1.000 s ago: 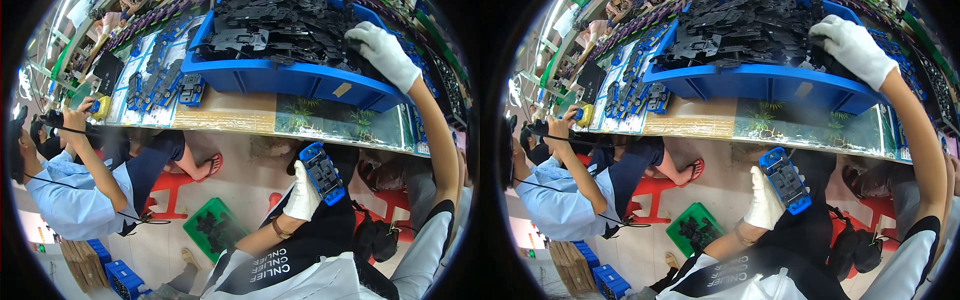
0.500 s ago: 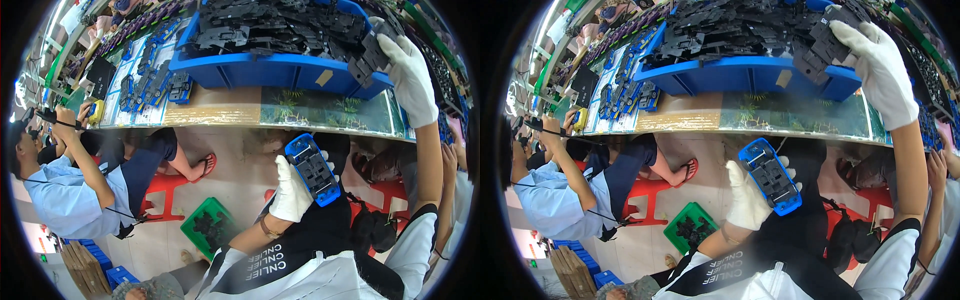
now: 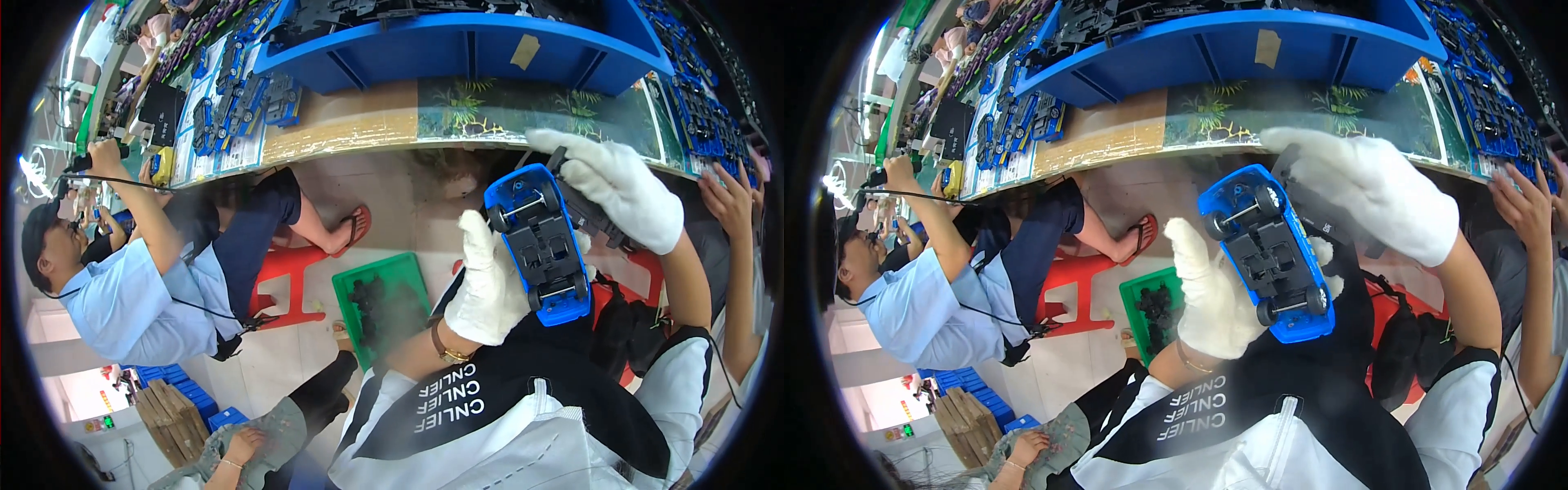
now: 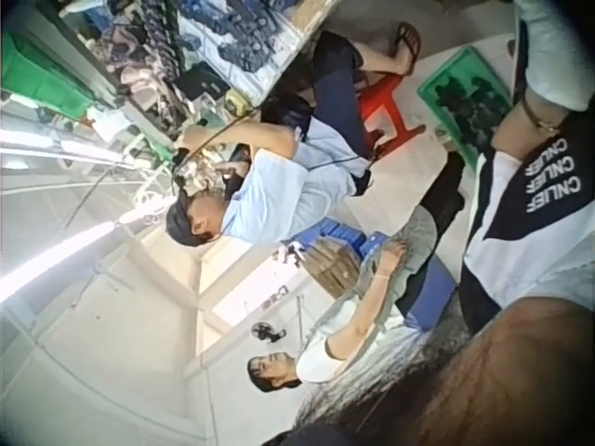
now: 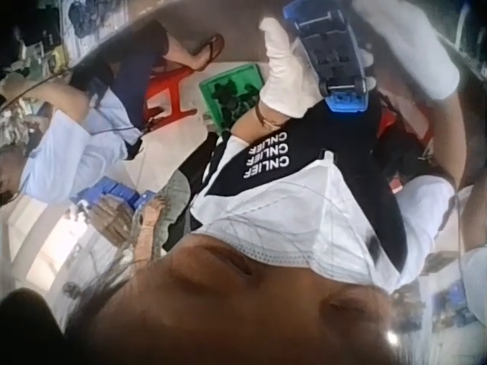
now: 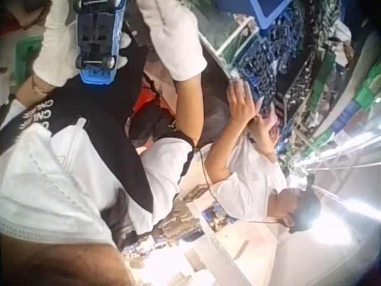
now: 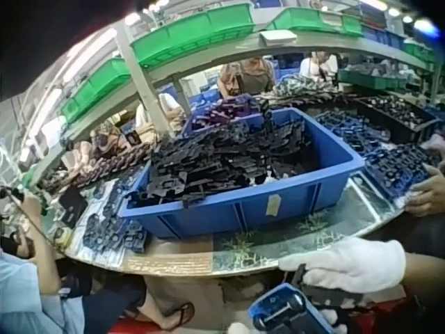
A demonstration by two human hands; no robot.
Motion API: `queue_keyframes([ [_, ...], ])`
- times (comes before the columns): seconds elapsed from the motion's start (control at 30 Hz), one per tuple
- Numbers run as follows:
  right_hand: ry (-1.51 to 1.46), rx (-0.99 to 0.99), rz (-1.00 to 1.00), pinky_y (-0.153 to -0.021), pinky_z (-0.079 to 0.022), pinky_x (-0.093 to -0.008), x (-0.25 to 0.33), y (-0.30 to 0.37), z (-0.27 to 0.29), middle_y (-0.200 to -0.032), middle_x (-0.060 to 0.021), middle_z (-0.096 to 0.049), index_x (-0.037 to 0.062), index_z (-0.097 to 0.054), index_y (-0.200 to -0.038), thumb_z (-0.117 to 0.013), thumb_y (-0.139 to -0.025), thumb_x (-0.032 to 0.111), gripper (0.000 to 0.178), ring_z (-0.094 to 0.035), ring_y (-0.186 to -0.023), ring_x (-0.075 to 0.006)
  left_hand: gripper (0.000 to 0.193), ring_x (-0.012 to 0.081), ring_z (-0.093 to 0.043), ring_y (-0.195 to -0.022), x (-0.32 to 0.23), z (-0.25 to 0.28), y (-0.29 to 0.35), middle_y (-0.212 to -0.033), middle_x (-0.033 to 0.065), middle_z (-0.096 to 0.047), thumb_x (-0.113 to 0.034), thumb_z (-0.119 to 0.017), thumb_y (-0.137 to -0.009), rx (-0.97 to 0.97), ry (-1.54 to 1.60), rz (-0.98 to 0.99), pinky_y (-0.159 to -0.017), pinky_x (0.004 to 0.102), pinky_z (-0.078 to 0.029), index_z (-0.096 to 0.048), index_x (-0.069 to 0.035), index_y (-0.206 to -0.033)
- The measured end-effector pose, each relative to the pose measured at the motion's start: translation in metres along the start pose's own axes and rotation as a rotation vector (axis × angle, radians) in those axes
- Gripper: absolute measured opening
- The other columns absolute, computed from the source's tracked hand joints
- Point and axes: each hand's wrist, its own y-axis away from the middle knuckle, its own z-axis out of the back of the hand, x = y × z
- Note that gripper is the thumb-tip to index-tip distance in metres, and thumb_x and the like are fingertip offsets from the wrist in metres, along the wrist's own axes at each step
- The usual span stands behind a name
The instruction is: The person assembles plastic toy cars by hand, attaching chassis components to the toy car bodies.
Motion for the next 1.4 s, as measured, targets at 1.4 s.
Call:
queue_keyframes([
  [1.4,0.670,-0.640,-0.045,-0.088,-0.046,-0.0339,0.008,0.079,-0.053,-0.115,-0.0136,-0.061,0.0032,-0.061,-0.117,-0.071,-0.068,0.005,0.050,-0.060,-0.101,-0.0293,0.080,0.0191,-0.052,-0.111,0.034,0.043,-0.037,-0.124,0.0036,-0.053,-0.073,-0.038,-0.082,-0.207,-0.058,-0.138,-0.095,0.0398,-0.045,-0.042,-0.011,-0.132],
])
